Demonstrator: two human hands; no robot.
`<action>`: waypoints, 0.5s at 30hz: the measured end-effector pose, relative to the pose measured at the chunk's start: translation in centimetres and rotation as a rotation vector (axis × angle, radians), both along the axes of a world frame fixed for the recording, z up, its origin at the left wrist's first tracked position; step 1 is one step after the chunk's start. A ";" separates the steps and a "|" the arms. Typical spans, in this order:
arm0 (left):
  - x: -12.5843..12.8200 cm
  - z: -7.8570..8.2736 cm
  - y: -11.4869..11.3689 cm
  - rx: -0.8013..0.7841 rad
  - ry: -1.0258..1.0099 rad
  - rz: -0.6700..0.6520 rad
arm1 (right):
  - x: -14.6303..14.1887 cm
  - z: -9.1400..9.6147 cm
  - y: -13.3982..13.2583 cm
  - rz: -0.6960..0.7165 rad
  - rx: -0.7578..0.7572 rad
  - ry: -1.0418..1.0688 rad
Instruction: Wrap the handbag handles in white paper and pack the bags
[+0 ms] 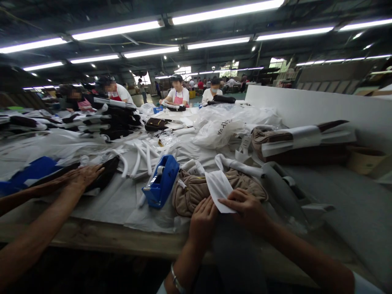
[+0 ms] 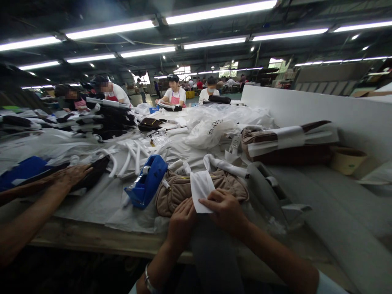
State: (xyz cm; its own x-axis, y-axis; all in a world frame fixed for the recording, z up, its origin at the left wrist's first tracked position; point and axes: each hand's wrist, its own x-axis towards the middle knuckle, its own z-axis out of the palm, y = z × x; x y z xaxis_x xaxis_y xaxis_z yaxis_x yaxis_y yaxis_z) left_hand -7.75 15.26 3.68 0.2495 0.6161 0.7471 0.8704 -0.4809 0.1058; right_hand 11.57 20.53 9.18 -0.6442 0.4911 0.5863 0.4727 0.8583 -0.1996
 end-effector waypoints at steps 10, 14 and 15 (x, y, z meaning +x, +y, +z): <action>0.0 0.6 -0.1 0.013 -0.039 0.037 | 0.2 -0.6 -2.5 0.082 0.084 -0.092; -0.2 0.2 0.0 -0.015 0.098 -0.044 | 0.1 2.7 -0.2 0.188 -0.148 -0.046; -0.2 0.1 0.0 -0.016 0.098 -0.038 | 0.0 3.3 1.3 0.131 -0.190 0.002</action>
State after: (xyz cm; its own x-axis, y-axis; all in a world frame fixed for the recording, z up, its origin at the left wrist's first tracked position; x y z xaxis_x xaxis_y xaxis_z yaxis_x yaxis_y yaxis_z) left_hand -7.98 15.25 3.77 0.3445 0.6165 0.7080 0.8582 -0.5126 0.0287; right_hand 11.55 21.83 12.52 -0.7088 0.5048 0.4927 0.3588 0.8594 -0.3644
